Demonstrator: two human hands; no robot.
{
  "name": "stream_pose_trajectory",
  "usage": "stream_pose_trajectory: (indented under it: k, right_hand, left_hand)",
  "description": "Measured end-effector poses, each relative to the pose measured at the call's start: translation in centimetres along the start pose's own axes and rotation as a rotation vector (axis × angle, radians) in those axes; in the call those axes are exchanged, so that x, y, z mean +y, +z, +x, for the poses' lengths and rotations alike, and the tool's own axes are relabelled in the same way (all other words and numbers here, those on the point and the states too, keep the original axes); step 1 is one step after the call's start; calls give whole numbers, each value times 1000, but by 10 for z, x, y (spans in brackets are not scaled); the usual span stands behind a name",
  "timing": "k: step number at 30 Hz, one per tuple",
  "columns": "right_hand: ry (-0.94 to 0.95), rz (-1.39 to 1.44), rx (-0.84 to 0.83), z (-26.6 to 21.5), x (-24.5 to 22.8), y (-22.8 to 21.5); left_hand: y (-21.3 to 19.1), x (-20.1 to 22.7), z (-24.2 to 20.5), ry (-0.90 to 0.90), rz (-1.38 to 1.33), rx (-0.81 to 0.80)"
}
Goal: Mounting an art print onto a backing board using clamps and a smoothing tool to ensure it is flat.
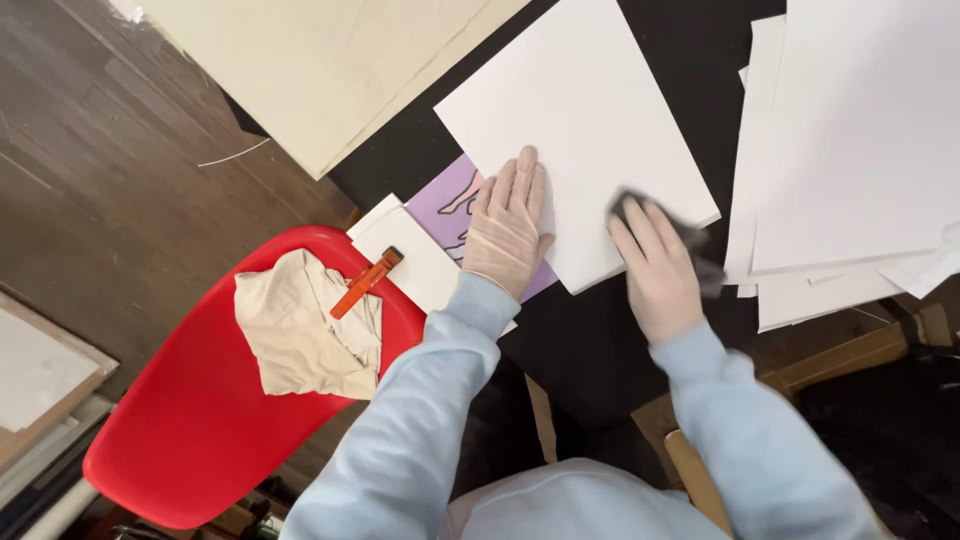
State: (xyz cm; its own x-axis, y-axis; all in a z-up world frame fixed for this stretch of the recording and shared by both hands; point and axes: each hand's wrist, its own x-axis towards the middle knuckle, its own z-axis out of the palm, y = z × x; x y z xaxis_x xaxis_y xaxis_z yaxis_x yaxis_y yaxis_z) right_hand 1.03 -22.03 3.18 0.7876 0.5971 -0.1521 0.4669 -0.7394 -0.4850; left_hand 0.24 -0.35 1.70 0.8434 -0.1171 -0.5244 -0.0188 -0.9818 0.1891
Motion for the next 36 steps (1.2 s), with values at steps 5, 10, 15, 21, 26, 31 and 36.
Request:
stream_pose_trajectory:
  k: [5, 10, 15, 21, 26, 31, 36]
  right_hand:
    - [148, -16, -38, -97, -1, -9]
    - [375, 37, 4, -116, -19, -9]
    - [368, 92, 135, -17, -6, -27]
    - [457, -43, 41, 50, 14, -26]
    - [565, -82, -15, 60, 9, -21]
    - [597, -196, -22, 66, 10, -29]
    - [532, 321, 294, 27, 60, -30]
  left_hand:
    - [-4, 5, 5, -7, 48, -26]
    - [-5, 2, 0, -11, -53, 33]
    - [-6, 5, -4, -41, -166, 85]
    - [3, 7, -4, -33, -181, 157]
    - [-16, 5, -13, -100, -241, 95]
    - [-11, 1, -14, -236, -270, 143]
    - [-3, -6, -17, -254, -477, 287]
